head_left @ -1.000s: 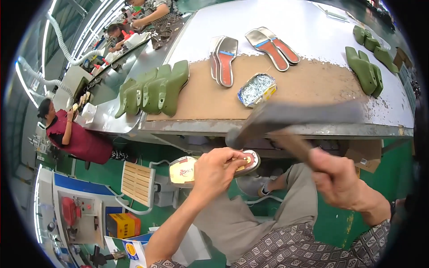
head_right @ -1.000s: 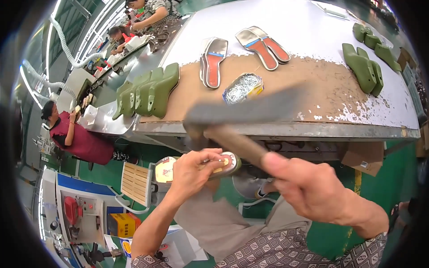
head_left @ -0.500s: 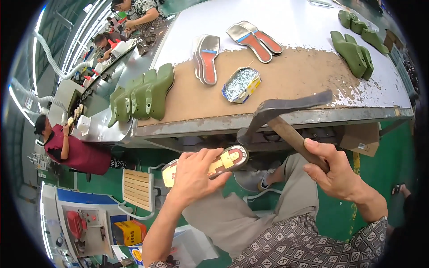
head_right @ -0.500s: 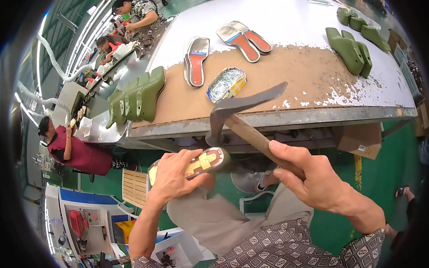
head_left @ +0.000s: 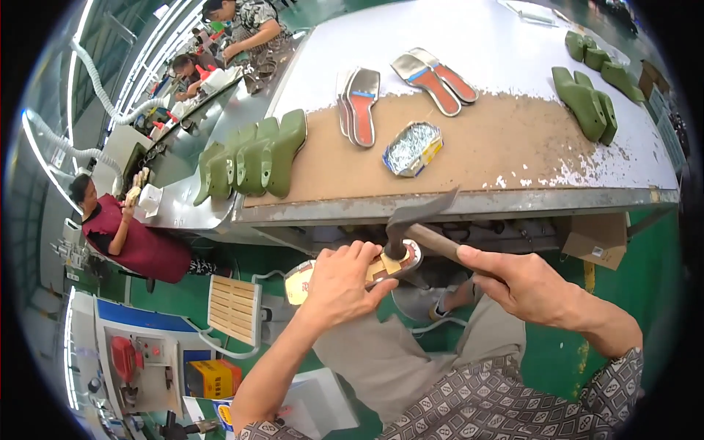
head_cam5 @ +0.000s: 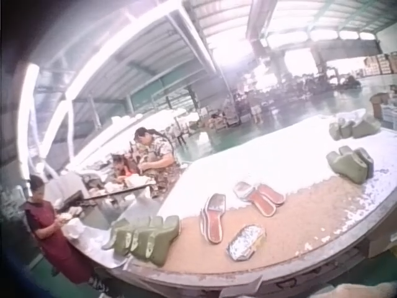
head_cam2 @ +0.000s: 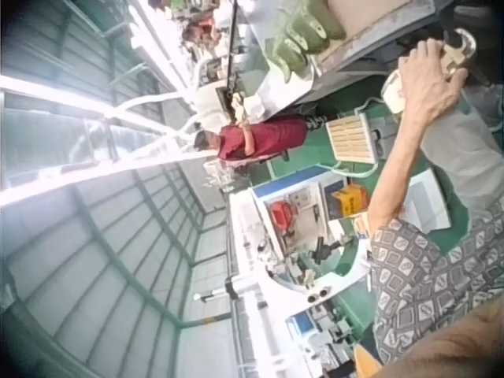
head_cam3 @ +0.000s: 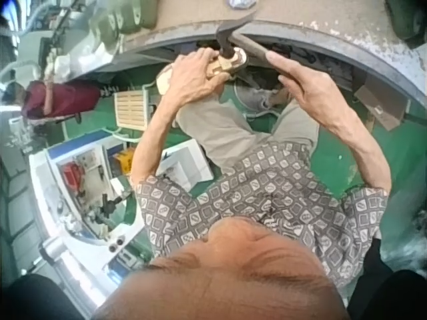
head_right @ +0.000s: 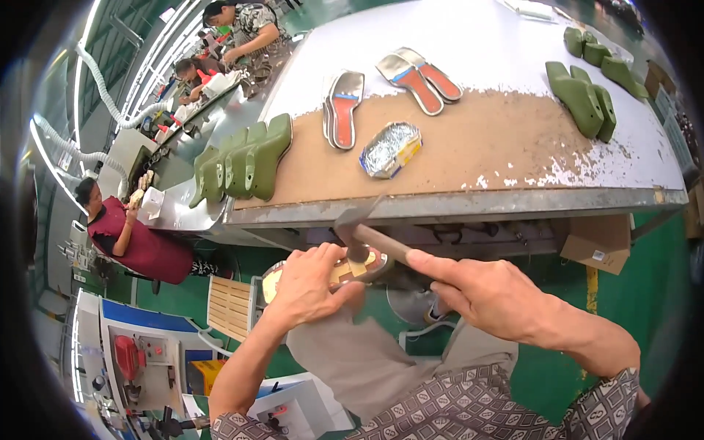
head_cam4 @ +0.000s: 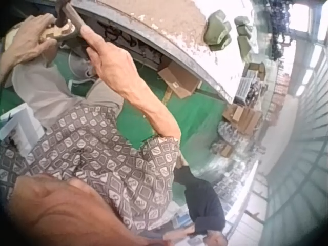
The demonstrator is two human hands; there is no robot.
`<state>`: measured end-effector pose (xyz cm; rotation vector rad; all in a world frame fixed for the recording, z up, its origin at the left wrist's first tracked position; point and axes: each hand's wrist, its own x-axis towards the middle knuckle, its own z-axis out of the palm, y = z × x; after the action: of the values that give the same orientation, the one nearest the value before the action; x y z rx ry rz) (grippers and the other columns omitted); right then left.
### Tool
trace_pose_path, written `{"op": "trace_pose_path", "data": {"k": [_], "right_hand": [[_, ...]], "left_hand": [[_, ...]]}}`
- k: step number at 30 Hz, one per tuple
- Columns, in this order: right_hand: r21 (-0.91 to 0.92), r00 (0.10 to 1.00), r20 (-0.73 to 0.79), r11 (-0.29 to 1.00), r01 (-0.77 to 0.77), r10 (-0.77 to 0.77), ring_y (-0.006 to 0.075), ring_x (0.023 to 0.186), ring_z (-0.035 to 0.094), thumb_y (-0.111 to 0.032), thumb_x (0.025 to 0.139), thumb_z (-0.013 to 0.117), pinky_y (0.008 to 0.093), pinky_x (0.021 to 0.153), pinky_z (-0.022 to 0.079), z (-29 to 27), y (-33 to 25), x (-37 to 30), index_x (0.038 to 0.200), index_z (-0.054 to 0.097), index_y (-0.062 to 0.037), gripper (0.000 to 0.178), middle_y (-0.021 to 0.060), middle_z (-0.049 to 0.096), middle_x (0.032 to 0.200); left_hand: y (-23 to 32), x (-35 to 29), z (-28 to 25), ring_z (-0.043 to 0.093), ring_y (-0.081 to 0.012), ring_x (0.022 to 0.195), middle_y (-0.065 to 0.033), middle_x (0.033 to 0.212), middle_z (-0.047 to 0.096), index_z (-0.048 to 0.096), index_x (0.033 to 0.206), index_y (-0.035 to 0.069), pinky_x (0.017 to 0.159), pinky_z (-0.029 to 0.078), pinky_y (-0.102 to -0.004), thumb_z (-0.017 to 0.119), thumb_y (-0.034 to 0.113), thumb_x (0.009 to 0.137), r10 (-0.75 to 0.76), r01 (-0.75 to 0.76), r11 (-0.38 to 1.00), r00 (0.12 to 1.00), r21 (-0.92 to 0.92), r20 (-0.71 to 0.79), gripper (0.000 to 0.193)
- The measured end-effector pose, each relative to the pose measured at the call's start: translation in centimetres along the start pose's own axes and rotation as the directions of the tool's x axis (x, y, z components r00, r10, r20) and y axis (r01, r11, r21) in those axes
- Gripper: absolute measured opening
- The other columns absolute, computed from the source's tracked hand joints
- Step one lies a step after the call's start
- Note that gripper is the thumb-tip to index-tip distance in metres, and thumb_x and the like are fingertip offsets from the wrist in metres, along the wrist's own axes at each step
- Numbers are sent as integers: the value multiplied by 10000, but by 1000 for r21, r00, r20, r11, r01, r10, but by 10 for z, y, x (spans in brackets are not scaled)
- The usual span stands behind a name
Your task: Manually assemble and nail shoe soles to lasts during manufacturing.
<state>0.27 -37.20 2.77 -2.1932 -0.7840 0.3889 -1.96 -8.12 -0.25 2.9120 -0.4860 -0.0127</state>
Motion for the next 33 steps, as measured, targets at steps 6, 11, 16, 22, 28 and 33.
{"op": "trace_pose_path", "data": {"k": [6,11,16,22,28,33], "right_hand": [[131,717,-579,824,552,-388,213,896,670,18,852,628,333,798,555,-6,3,-13,1345,465,-154,546,177,657,974],[-119,999,28,992,46,-43,299,808,660,-75,887,611,362,733,534,3,4,3,1307,524,-177,440,177,651,921],[162,724,-604,839,520,-333,242,949,666,-17,875,605,355,773,540,-4,-5,-9,1198,564,-11,325,218,638,1062],[130,990,-91,985,115,-104,265,734,694,-14,900,571,298,684,529,20,8,-3,1270,501,-97,385,153,661,970],[274,883,-430,905,325,-187,255,814,694,-20,911,568,341,737,538,64,38,-20,1382,333,-110,534,178,626,1102],[287,959,-265,941,179,-102,248,834,677,-41,902,598,322,686,520,58,30,-20,1384,333,-109,554,178,631,1070]], "left_hand": [[-1,-8,1,593,-256,880,-81,919,588,542,1071,56,768,403,-388,676,436,792,16,-17,1000,998,-4,-62,491],[1,-3,-1,593,-256,874,-78,913,586,538,1056,56,763,402,-387,680,423,791,13,-13,1000,999,-21,-38,475],[0,-5,0,592,-253,878,-80,914,587,536,1046,56,767,399,-380,683,417,788,-1,0,1000,998,-9,-56,467],[2,-3,-3,590,-295,949,-116,981,614,540,1111,33,845,395,-408,680,387,772,-57,57,996,998,-71,9,510],[4,-5,1,593,-300,945,-141,969,619,538,1102,20,855,392,-409,701,385,749,-85,83,992,996,-95,-10,534],[6,-6,-4,591,-307,949,-161,971,624,535,1106,13,881,386,-401,706,388,741,-137,140,984,990,-111,33,550]]}}
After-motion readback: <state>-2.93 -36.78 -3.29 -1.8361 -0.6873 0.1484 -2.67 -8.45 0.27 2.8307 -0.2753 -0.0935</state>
